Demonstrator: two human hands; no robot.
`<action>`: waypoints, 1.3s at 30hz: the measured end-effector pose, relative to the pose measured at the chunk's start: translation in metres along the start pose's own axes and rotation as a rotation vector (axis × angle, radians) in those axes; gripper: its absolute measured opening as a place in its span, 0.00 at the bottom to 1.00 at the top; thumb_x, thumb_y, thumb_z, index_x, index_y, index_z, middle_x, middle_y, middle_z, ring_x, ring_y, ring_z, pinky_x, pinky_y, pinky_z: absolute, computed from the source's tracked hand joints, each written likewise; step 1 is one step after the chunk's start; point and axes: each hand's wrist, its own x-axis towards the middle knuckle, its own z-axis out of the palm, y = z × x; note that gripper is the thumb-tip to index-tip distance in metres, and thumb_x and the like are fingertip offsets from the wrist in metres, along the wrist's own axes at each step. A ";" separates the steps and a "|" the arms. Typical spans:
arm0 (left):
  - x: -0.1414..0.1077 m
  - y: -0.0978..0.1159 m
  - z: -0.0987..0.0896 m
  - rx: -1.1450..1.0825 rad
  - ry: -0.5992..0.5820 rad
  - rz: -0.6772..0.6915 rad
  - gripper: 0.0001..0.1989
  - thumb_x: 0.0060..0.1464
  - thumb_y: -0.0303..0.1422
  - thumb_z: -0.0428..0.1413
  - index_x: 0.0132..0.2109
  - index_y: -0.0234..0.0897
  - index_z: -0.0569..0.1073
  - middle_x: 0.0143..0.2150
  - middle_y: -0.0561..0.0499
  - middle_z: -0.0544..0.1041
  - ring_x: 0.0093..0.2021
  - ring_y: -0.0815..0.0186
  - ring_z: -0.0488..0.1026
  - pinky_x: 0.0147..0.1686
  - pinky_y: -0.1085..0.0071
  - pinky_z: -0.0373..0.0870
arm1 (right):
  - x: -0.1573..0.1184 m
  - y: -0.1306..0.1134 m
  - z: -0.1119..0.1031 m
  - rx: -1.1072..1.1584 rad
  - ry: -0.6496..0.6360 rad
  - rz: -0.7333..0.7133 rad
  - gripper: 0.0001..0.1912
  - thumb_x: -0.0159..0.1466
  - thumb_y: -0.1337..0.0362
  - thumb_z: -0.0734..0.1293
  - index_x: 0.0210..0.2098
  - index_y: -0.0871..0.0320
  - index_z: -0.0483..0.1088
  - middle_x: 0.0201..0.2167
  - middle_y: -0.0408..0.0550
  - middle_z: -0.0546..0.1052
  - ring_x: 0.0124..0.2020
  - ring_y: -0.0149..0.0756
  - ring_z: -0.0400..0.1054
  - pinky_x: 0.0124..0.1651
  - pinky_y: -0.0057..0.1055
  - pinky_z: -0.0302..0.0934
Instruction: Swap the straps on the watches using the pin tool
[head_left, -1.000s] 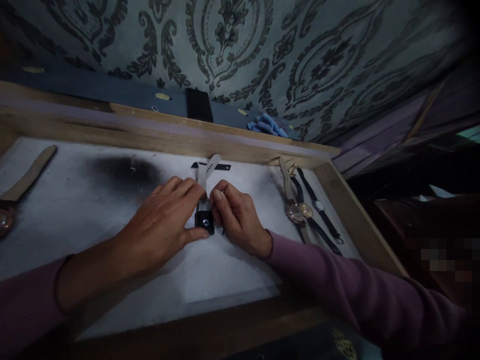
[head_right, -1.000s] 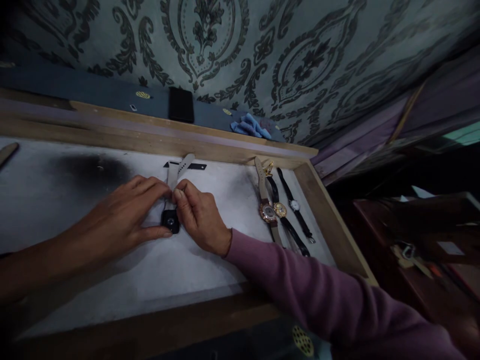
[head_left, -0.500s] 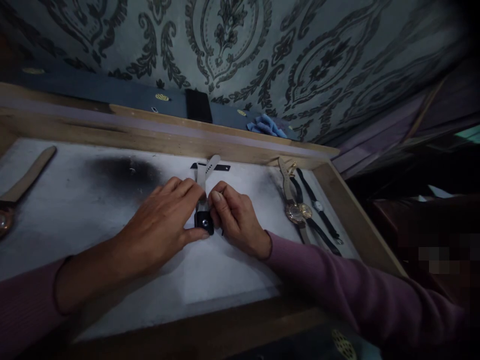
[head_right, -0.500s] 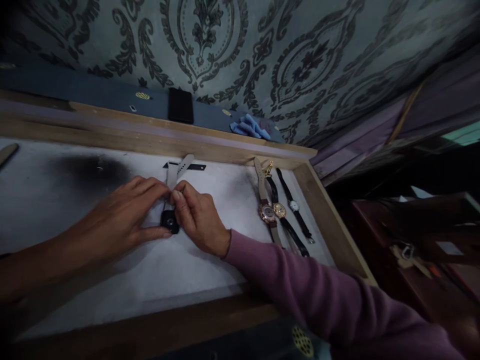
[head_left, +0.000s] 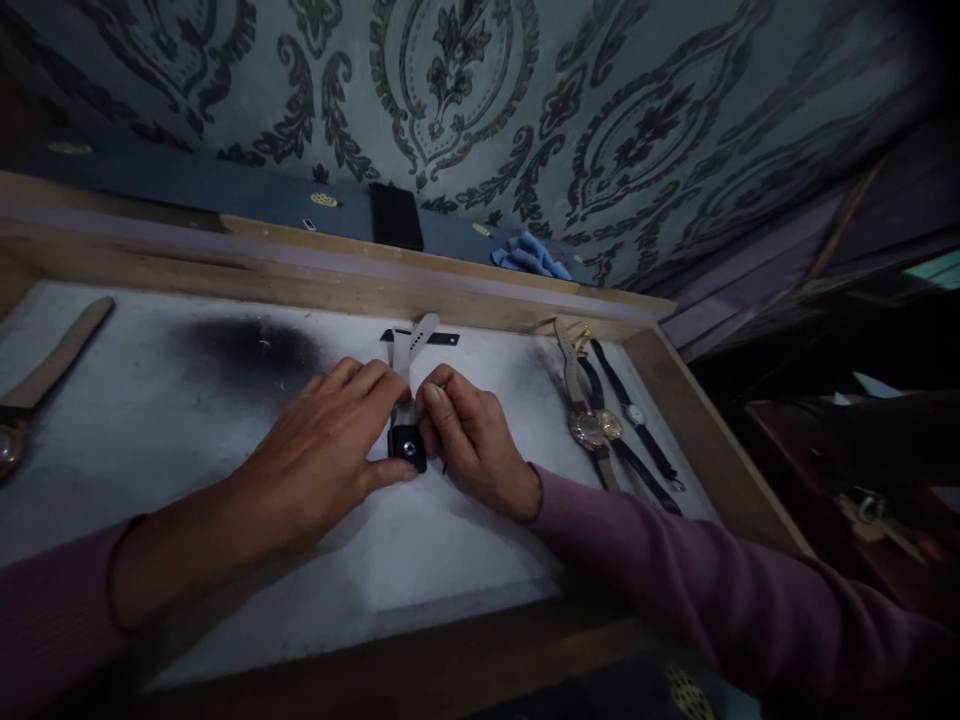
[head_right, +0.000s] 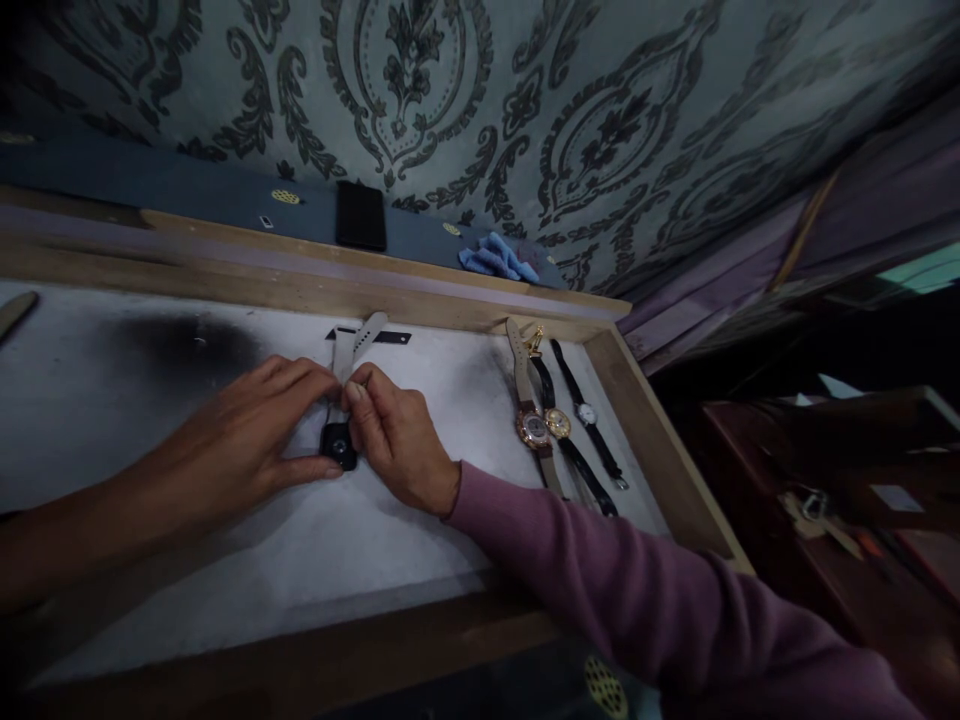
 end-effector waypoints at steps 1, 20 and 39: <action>0.000 0.000 0.000 0.001 -0.003 -0.001 0.15 0.53 0.37 0.63 0.42 0.39 0.65 0.44 0.49 0.71 0.46 0.55 0.66 0.44 0.60 0.66 | 0.000 0.000 0.000 0.001 -0.001 -0.002 0.11 0.72 0.63 0.54 0.32 0.56 0.59 0.16 0.34 0.61 0.17 0.26 0.57 0.25 0.25 0.56; 0.000 0.000 -0.001 -0.026 -0.005 -0.014 0.15 0.52 0.35 0.63 0.42 0.38 0.66 0.45 0.49 0.71 0.47 0.55 0.65 0.46 0.59 0.65 | 0.000 -0.001 0.000 -0.017 0.013 -0.010 0.10 0.71 0.64 0.54 0.32 0.55 0.59 0.15 0.34 0.61 0.17 0.26 0.58 0.25 0.25 0.55; 0.000 0.001 -0.002 -0.018 -0.013 -0.021 0.15 0.51 0.35 0.64 0.42 0.39 0.66 0.45 0.49 0.71 0.47 0.55 0.65 0.45 0.59 0.65 | 0.001 -0.002 0.000 -0.016 0.002 0.008 0.11 0.72 0.62 0.54 0.33 0.56 0.59 0.16 0.35 0.63 0.17 0.26 0.58 0.25 0.25 0.55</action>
